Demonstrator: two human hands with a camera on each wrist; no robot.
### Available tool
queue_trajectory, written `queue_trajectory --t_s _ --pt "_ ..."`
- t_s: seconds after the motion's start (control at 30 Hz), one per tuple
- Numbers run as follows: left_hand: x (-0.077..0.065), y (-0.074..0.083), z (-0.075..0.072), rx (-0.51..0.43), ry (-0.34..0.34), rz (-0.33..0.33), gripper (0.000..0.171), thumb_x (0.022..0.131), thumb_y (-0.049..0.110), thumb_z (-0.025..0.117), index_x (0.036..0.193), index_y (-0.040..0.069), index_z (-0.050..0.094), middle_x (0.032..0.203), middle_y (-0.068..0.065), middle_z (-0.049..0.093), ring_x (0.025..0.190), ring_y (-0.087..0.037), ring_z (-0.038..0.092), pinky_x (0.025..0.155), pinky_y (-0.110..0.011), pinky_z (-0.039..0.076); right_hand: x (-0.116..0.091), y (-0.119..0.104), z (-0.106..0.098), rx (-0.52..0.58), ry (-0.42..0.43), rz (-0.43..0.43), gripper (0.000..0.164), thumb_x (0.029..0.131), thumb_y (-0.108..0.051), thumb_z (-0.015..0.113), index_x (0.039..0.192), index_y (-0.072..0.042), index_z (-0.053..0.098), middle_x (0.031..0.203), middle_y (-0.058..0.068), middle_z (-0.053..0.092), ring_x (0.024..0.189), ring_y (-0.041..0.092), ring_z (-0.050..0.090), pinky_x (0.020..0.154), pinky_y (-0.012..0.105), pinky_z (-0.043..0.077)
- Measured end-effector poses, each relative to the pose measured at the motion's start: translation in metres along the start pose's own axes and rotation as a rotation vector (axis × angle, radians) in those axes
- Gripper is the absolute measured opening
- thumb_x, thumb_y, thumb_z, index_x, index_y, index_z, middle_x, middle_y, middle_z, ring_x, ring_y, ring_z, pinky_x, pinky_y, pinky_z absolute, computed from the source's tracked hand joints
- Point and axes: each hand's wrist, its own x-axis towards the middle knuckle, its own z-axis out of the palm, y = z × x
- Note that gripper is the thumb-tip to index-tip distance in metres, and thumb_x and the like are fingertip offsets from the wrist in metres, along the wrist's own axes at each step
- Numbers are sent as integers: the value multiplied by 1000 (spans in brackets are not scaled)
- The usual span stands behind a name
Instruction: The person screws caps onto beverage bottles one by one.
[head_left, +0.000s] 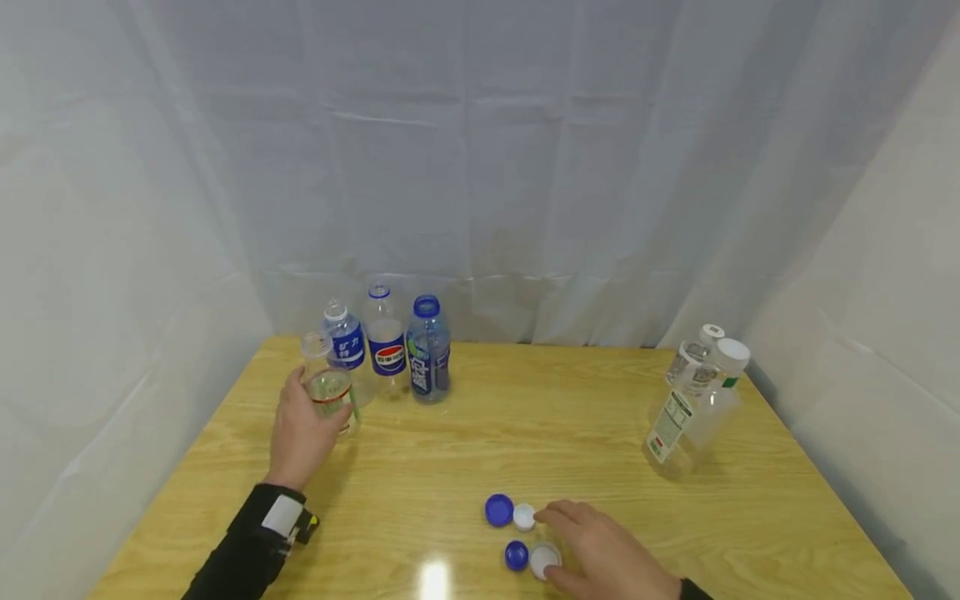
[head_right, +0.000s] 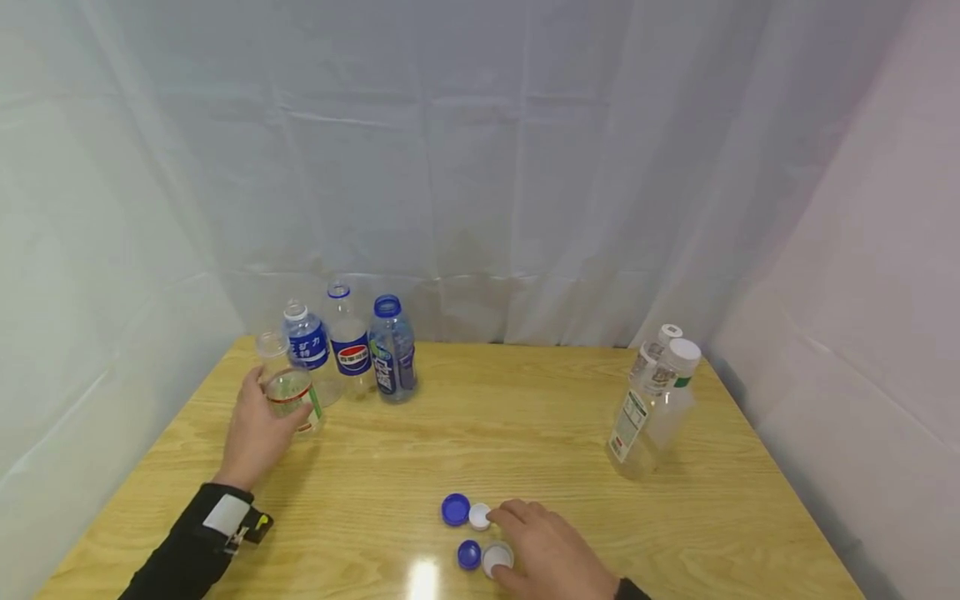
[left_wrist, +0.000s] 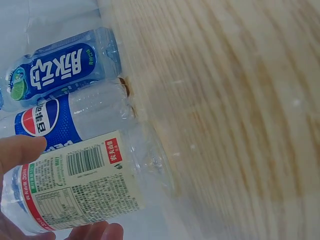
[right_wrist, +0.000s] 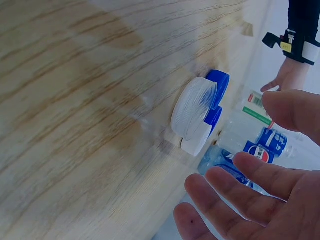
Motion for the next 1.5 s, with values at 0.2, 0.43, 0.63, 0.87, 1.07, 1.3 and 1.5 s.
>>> queue_trajectory --t_s 0.2,0.43,0.63,0.87,1.07,1.3,1.5 --pt "1 -5 2 17 14 35 88 87 19 74 153 -7 22 144 -34 39 131 -51 43 110 -66 36 0 -2 0 -5 13 4 55 90 -43 73 137 -17 59 135 6 61 122 27 60 96 49 55" --pt "1 -5 3 22 0 7 83 87 22 75 150 -5 27 142 -34 47 127 -51 49 105 -65 41 0 -1 1 10 -7 30 54 89 -43 73 136 -18 60 135 7 61 121 27 60 95 49 55" --pt "-3 -4 2 30 2 -12 85 87 24 75 150 -3 27 140 -36 49 124 -52 52 101 -65 44 1 0 4 9 -2 32 54 89 -41 74 135 -17 60 134 7 61 120 26 60 94 49 55" --pt "-12 0 -1 55 26 25 83 85 27 77 148 -4 31 134 -36 54 119 -51 56 95 -64 47 2 0 5 12 -18 64 52 89 -42 74 135 -20 61 135 6 61 120 25 60 94 49 55" --pt "-23 6 -5 61 40 49 83 84 31 78 146 -2 34 131 -33 56 116 -49 58 91 -63 49 3 0 6 30 -35 80 51 89 -42 73 134 -21 61 135 5 61 120 26 60 93 50 56" --pt "-41 18 -8 66 35 88 83 84 35 78 146 0 36 127 -29 58 114 -46 58 88 -62 51 3 -1 6 30 -35 65 51 89 -40 73 134 -21 61 134 3 61 119 24 61 93 48 56" --pt "-56 29 -10 61 35 155 82 84 36 78 145 1 38 125 -25 60 110 -43 61 85 -61 53 3 -1 7 18 -26 48 51 89 -41 72 134 -20 61 134 2 61 120 23 61 94 47 56"
